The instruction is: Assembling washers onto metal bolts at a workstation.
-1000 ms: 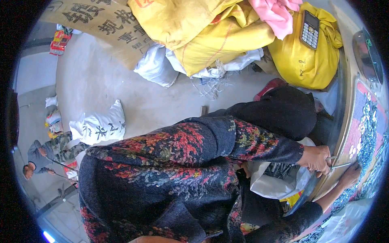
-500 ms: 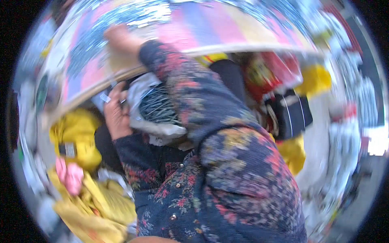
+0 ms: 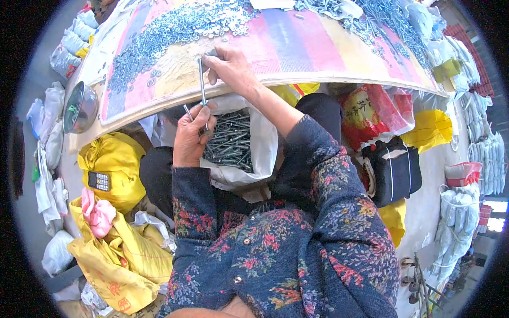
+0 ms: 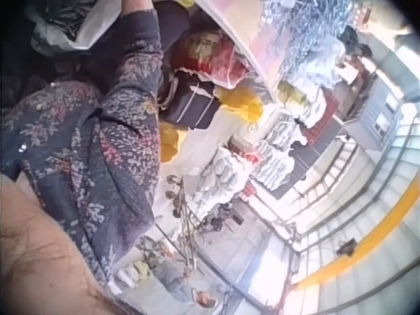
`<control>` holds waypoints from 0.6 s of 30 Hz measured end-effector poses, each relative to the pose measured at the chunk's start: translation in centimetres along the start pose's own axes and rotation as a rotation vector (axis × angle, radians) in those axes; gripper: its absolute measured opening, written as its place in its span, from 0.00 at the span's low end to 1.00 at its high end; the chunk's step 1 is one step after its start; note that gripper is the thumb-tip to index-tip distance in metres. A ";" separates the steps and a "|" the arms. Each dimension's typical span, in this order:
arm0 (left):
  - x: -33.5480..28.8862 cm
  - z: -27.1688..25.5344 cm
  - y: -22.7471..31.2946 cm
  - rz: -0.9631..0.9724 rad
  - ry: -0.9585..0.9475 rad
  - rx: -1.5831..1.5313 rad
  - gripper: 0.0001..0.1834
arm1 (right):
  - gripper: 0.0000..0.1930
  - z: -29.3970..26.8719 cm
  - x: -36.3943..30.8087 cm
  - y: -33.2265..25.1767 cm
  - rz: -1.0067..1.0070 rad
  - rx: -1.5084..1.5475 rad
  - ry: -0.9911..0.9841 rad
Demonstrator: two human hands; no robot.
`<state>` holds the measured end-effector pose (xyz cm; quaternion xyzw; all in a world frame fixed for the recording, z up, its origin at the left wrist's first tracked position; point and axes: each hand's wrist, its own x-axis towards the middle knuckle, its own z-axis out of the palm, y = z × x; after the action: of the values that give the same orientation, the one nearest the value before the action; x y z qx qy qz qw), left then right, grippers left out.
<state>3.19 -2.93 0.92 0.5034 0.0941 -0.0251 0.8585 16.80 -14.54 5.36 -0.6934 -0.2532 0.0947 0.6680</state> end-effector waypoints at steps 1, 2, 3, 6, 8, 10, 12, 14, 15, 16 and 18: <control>0.1 0.3 -0.1 0.006 -0.006 0.004 0.12 | 0.10 -0.3 0.0 0.4 0.019 0.083 0.018; 0.1 0.4 -0.4 -0.017 -0.057 -0.097 0.12 | 0.09 -0.6 0.1 0.9 -0.073 0.003 0.047; 0.1 0.3 -0.6 -0.042 -0.102 -0.201 0.12 | 0.09 -0.7 0.0 0.5 -0.075 0.003 0.046; 0.4 0.1 -1.2 -0.084 -0.099 -0.283 0.10 | 0.08 -0.7 -0.2 -0.5 -0.303 -0.414 0.045; 0.7 0.4 -1.4 -0.099 -0.078 -0.299 0.10 | 0.07 -1.3 -0.2 -0.8 -0.274 -0.430 -0.010; 0.9 0.9 -1.2 -0.024 0.189 -0.080 0.08 | 0.09 -2.8 0.3 -0.6 -0.317 -0.478 -0.075; 0.9 0.3 -1.1 -0.011 0.189 -0.055 0.08 | 0.11 -6.0 2.2 0.8 -0.310 -0.363 0.018; 1.1 0.5 -1.1 0.010 0.151 -0.043 0.07 | 0.11 -10.9 6.4 4.3 -0.375 -0.671 0.441; 1.1 0.6 -1.2 0.002 0.154 -0.044 0.07 | 0.11 -12.0 7.9 5.8 -0.367 -0.671 0.438; 1.0 0.7 -1.3 -0.019 0.164 -0.052 0.07 | 0.12 -12.9 9.3 6.9 -0.342 -0.890 0.339; 1.4 0.7 -1.6 -0.043 0.152 -0.068 0.07 | 0.13 -13.1 10.3 7.5 -0.308 -1.106 0.231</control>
<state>4.46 -4.25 -0.34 0.4721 0.1707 -0.0020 0.8649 33.42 -20.99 1.32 -0.9000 -0.2882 -0.2261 0.2362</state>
